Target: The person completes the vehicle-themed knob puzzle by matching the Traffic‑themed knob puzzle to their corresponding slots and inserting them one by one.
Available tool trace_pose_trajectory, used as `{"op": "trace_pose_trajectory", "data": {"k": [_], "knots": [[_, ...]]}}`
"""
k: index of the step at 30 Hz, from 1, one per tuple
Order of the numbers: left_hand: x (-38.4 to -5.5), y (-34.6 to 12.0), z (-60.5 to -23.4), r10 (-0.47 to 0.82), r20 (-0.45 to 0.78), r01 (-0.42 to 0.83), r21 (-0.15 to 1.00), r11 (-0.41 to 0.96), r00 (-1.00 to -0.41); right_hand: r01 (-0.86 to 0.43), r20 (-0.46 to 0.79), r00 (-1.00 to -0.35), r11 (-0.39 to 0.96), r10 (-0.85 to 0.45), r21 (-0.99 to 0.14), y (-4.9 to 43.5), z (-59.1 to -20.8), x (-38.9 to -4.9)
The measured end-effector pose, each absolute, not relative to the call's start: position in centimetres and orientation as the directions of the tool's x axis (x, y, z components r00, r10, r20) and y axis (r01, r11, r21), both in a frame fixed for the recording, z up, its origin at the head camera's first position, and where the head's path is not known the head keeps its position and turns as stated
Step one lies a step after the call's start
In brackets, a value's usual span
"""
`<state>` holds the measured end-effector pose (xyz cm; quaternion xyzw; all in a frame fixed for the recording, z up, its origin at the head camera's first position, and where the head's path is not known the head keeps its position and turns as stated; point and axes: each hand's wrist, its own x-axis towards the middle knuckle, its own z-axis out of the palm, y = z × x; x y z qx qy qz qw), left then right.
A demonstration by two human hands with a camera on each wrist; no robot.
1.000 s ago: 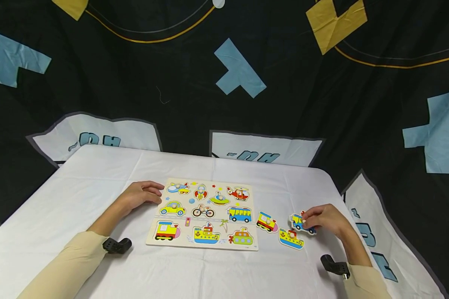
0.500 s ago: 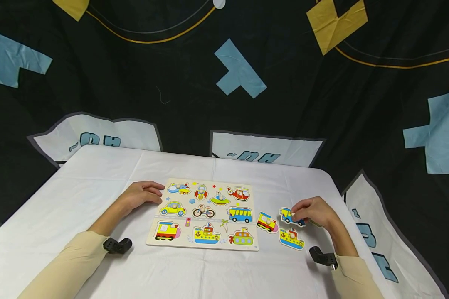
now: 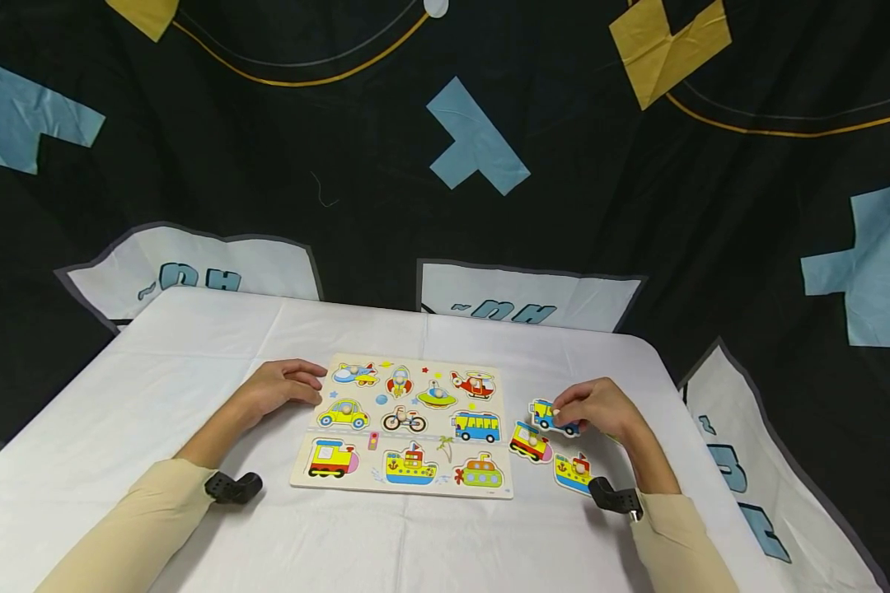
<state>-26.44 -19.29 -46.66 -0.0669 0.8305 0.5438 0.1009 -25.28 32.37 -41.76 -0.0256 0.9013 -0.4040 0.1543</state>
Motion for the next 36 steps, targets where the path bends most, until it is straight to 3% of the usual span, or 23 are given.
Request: {"op": "trace_pose_trajectory", "data": {"k": [36], "knots": [[-26.2,-19.2,-46.5,-0.010,-0.236,-0.218,0.877,0.429,-0.972,0.010,-0.253,-0.922,0.635,-0.293,-0.773,23.7,-43.5,-27.5]]}}
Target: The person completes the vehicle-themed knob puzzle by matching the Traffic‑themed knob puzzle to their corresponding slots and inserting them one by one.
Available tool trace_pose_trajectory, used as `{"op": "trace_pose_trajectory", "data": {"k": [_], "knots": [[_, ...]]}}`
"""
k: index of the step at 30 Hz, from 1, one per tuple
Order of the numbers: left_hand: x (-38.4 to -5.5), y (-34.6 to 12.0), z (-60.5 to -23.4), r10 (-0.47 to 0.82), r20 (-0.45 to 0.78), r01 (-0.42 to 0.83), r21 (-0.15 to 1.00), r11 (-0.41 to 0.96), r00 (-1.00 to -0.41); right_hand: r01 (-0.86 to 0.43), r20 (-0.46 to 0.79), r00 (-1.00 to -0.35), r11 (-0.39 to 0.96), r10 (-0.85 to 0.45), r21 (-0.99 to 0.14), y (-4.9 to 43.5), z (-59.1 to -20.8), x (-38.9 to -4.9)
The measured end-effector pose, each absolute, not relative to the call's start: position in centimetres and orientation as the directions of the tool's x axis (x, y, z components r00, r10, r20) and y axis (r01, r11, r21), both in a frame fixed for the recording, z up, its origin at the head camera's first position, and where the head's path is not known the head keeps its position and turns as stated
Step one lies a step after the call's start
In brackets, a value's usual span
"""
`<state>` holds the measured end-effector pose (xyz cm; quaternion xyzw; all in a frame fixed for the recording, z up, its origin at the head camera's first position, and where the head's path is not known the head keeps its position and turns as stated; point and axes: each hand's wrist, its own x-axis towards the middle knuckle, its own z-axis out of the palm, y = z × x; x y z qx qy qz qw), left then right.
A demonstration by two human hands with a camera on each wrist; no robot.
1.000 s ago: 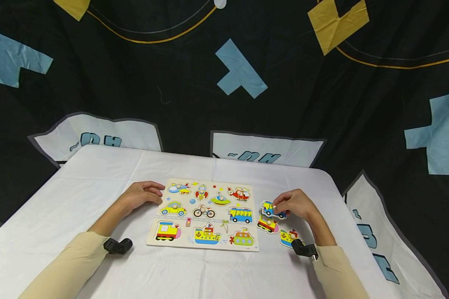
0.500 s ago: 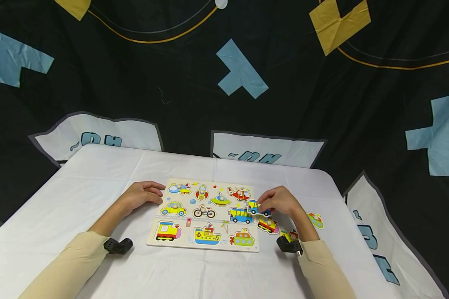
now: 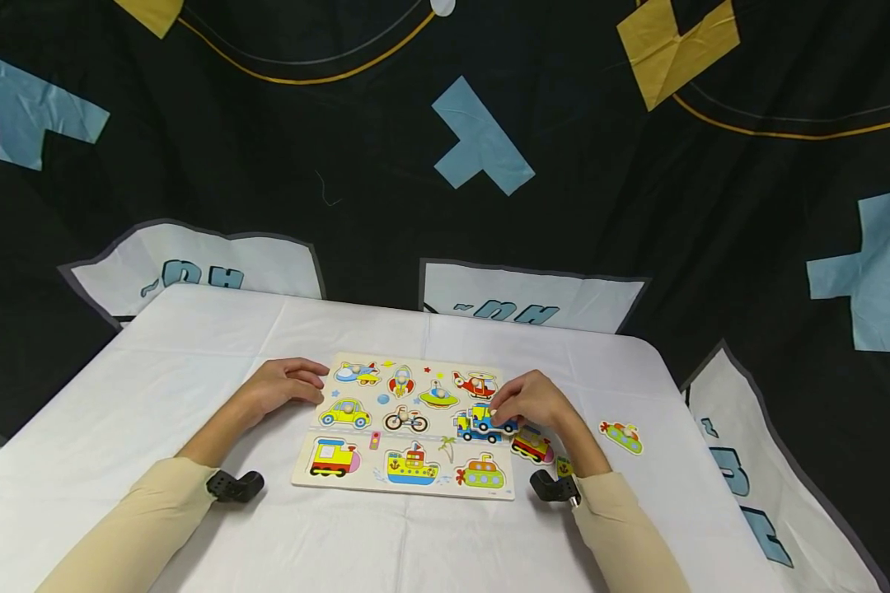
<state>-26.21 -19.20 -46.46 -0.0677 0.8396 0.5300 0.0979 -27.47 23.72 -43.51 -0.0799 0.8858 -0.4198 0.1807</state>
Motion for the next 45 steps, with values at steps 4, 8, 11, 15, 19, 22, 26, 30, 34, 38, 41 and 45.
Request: {"op": "trace_pose_trajectory", "data": {"k": [4,8,11,15,19,22,26,30,34,38,41,45], "knots": [[-26.2,-19.2,-46.5,-0.006,-0.234,-0.215,0.879,0.426,-0.972,0.001,-0.252,-0.919,0.637,-0.304,-0.771,23.3,-43.6,-27.2],[-26.2,-19.2,-46.5,-0.011,-0.236,-0.218,0.877,0.428,-0.972,-0.012,-0.243,-0.920,0.644,-0.307,-0.765,22.9,-43.7,-27.1],[-26.2,-19.2,-46.6,-0.014,-0.239,-0.221,0.876,0.428,-0.971,-0.018,-0.240,-0.919,0.642,-0.312,-0.767,22.7,-43.9,-27.0],[-26.2,-19.2,-46.6,-0.010,-0.238,-0.220,0.877,0.428,-0.971,-0.013,-0.243,-0.919,0.641,-0.310,-0.768,22.5,-44.1,-27.0],[-26.2,-19.2,-46.6,-0.016,-0.239,-0.222,0.874,0.432,-0.971,-0.010,-0.247,-0.920,0.648,-0.304,-0.761,22.1,-44.0,-26.9],[-26.2,-19.2,-46.5,-0.021,-0.240,-0.225,0.872,0.434,-0.971,-0.004,-0.251,-0.921,0.651,-0.298,-0.759,21.8,-44.0,-27.0],[-26.2,-19.2,-46.5,-0.019,-0.242,-0.226,0.874,0.430,-0.970,0.003,-0.252,-0.923,0.649,-0.291,-0.761,21.5,-44.1,-27.0],[-26.3,-19.2,-46.5,-0.013,-0.240,-0.222,0.875,0.431,-0.971,0.002,-0.251,-0.924,0.652,-0.289,-0.758,21.3,-44.4,-27.0],[-26.3,-19.2,-46.6,-0.008,-0.236,-0.216,0.874,0.435,-0.972,-0.001,-0.246,-0.925,0.648,-0.291,-0.762,21.3,-44.6,-27.0],[-26.4,-19.2,-46.6,-0.004,-0.236,-0.215,0.878,0.429,-0.972,0.004,-0.246,-0.925,0.640,-0.289,-0.768,21.3,-44.7,-26.9],[-26.4,-19.2,-46.6,-0.004,-0.237,-0.216,0.879,0.426,-0.972,0.014,-0.255,-0.923,0.638,-0.288,-0.770,21.2,-44.7,-26.8],[-26.4,-19.2,-46.6,-0.011,-0.241,-0.223,0.878,0.423,-0.970,0.022,-0.263,-0.921,0.637,-0.287,-0.771,21.1,-44.8,-26.7]]}}
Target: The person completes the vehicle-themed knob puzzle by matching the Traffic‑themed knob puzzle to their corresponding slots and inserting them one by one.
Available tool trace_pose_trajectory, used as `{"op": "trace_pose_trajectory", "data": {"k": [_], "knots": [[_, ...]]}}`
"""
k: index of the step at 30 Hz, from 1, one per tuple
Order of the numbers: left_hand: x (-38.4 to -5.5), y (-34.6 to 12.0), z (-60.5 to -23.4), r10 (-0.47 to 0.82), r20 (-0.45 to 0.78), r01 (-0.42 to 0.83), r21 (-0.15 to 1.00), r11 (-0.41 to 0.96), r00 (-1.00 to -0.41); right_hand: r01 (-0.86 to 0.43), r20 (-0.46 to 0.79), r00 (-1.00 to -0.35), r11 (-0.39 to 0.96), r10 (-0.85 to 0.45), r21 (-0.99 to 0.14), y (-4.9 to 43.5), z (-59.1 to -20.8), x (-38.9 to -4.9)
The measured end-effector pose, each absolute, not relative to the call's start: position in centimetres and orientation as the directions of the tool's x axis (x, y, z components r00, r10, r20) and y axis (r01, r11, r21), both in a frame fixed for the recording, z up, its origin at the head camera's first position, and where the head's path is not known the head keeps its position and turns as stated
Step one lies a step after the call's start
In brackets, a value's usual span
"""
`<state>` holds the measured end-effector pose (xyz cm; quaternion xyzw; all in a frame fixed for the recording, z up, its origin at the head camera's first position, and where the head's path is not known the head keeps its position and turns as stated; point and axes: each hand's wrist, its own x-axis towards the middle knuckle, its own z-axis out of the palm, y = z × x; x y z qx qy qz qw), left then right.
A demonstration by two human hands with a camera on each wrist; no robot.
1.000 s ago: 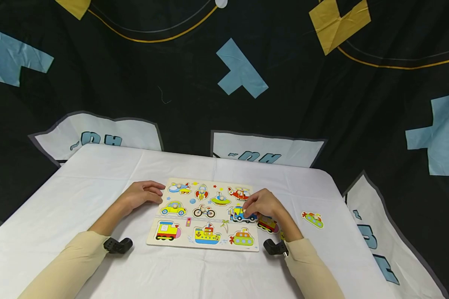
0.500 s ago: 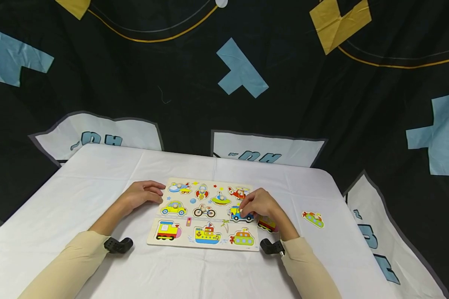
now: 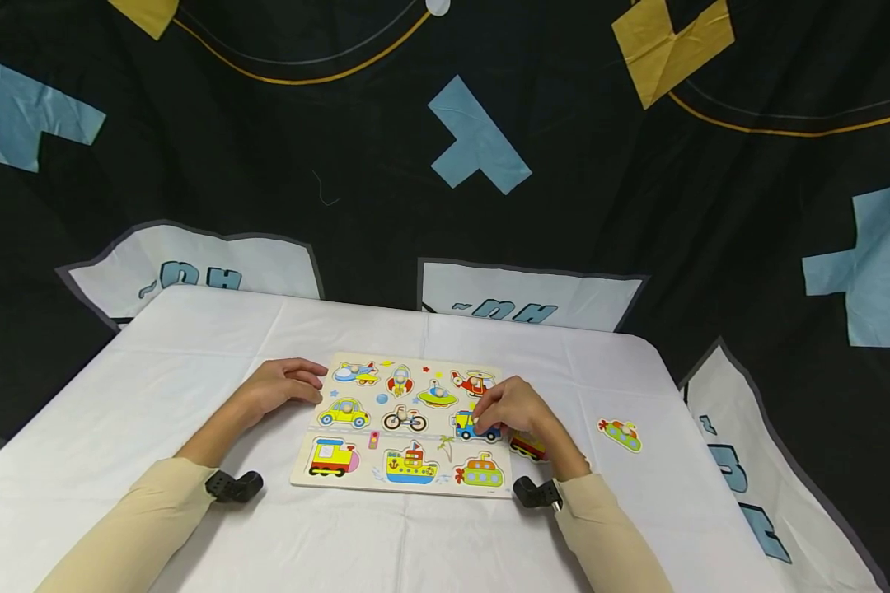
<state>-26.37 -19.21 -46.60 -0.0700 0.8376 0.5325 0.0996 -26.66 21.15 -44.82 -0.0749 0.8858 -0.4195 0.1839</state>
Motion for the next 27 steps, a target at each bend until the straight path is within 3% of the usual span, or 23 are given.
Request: {"op": "trace_pose_trajectory", "data": {"k": [13,27], "knots": [[-26.23,-19.18,-46.47,-0.012,-0.237,-0.219,0.879,0.424,-0.971,0.089,-0.308,-0.917,0.621,-0.254,-0.778,20.95,-45.03,-26.55],[-26.34,-19.43,-46.72,0.004,-0.225,-0.202,0.882,0.426,-0.974,0.074,-0.307,-0.911,0.623,-0.276,-0.779,20.93,-44.87,-26.45]]}}
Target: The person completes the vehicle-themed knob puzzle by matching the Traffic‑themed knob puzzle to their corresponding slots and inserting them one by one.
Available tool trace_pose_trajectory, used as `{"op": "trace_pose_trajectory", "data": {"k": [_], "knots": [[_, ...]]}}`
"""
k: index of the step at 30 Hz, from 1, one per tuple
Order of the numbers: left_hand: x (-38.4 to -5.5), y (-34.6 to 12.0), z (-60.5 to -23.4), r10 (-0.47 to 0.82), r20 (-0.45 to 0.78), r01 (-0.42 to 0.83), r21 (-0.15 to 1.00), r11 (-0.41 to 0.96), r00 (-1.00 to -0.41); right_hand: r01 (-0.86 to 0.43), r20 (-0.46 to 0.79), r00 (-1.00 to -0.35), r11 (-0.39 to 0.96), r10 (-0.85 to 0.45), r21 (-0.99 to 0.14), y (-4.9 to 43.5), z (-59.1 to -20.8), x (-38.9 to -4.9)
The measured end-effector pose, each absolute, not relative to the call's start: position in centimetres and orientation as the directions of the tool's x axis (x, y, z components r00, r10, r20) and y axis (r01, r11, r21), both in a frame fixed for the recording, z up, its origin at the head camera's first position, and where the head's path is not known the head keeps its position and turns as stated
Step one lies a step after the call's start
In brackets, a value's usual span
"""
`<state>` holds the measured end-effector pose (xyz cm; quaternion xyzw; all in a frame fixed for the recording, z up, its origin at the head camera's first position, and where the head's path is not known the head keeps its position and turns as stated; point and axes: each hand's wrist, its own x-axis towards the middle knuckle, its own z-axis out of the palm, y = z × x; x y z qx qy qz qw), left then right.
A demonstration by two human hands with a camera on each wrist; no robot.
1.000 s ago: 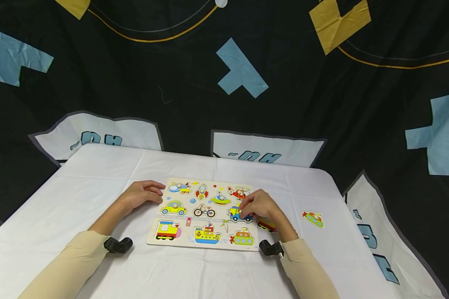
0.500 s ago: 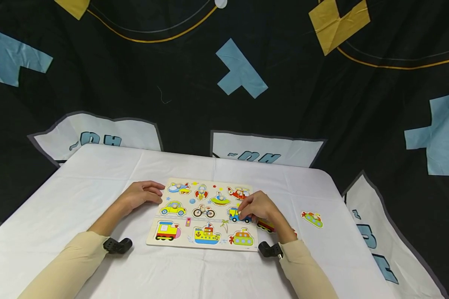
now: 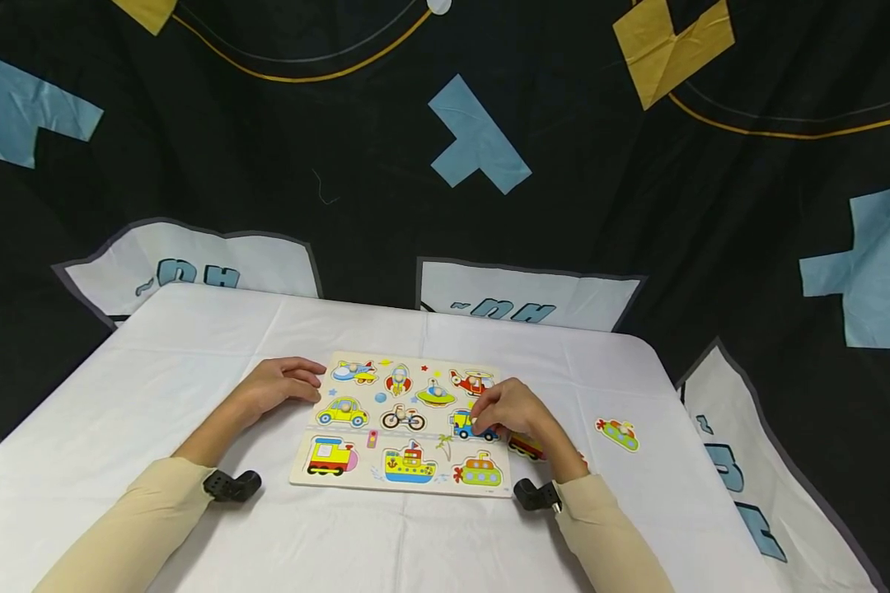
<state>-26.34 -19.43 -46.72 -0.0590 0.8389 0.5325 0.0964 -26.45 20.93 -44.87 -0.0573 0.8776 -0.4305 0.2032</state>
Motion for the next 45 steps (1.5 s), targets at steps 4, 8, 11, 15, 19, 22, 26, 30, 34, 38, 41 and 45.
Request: {"op": "trace_pose_trajectory", "data": {"k": [4,8,11,15,19,22,26,30,34,38,41,45], "knots": [[-26.3,-19.5,-46.7,0.002,-0.223,-0.201,0.881,0.429,-0.975,0.065,-0.314,-0.902,0.626,-0.296,-0.777,20.9,-44.7,-26.5],[-26.3,-19.4,-46.6,0.000,-0.224,-0.202,0.882,0.426,-0.975,0.048,-0.317,-0.892,0.627,-0.324,-0.777,21.1,-44.4,-26.5],[-26.3,-19.4,-46.6,-0.002,-0.226,-0.206,0.881,0.426,-0.974,0.018,-0.296,-0.890,0.620,-0.348,-0.784,21.4,-44.2,-26.6],[-26.2,-19.3,-46.5,-0.008,-0.228,-0.210,0.880,0.426,-0.974,-0.009,-0.268,-0.893,0.610,-0.362,-0.793,22.1,-44.0,-26.6],[-26.2,-19.3,-46.5,-0.011,-0.226,-0.209,0.879,0.429,-0.974,-0.019,-0.261,-0.902,0.637,-0.343,-0.771,23.0,-43.7,-26.5],[-26.2,-19.3,-46.6,-0.005,-0.226,-0.206,0.879,0.431,-0.974,-0.019,-0.262,-0.910,0.663,-0.321,-0.748,23.9,-43.5,-26.3],[-26.3,-19.3,-46.7,-0.005,-0.224,-0.203,0.875,0.439,-0.975,-0.011,-0.266,-0.913,0.668,-0.311,-0.744,25.1,-43.5,-26.1],[-26.3,-19.4,-46.7,-0.003,-0.221,-0.199,0.873,0.445,-0.975,-0.018,-0.272,-0.908,0.679,-0.318,-0.734,26.3,-43.4,-25.9],[-26.4,-19.4,-46.8,-0.004,-0.220,-0.198,0.873,0.446,-0.976,-0.020,-0.288,-0.900,0.692,-0.326,-0.721,27.4,-43.4,-25.5],[-26.4,-19.5,-46.8,-0.006,-0.218,-0.197,0.870,0.451,-0.976,-0.016,-0.307,-0.889,0.691,-0.341,-0.722,28.2,-43.3,-25.1],[-26.4,-19.5,-46.8,-0.004,-0.216,-0.194,0.871,0.452,-0.976,-0.007,-0.320,-0.876,0.672,-0.361,-0.740,28.6,-43.2,-24.8],[-26.4,-19.5,-46.8,-0.002,-0.215,-0.193,0.875,0.443,-0.977,0.002,-0.339,-0.853,0.646,-0.397,-0.763,29.1,-43.2,-24.4]]}}
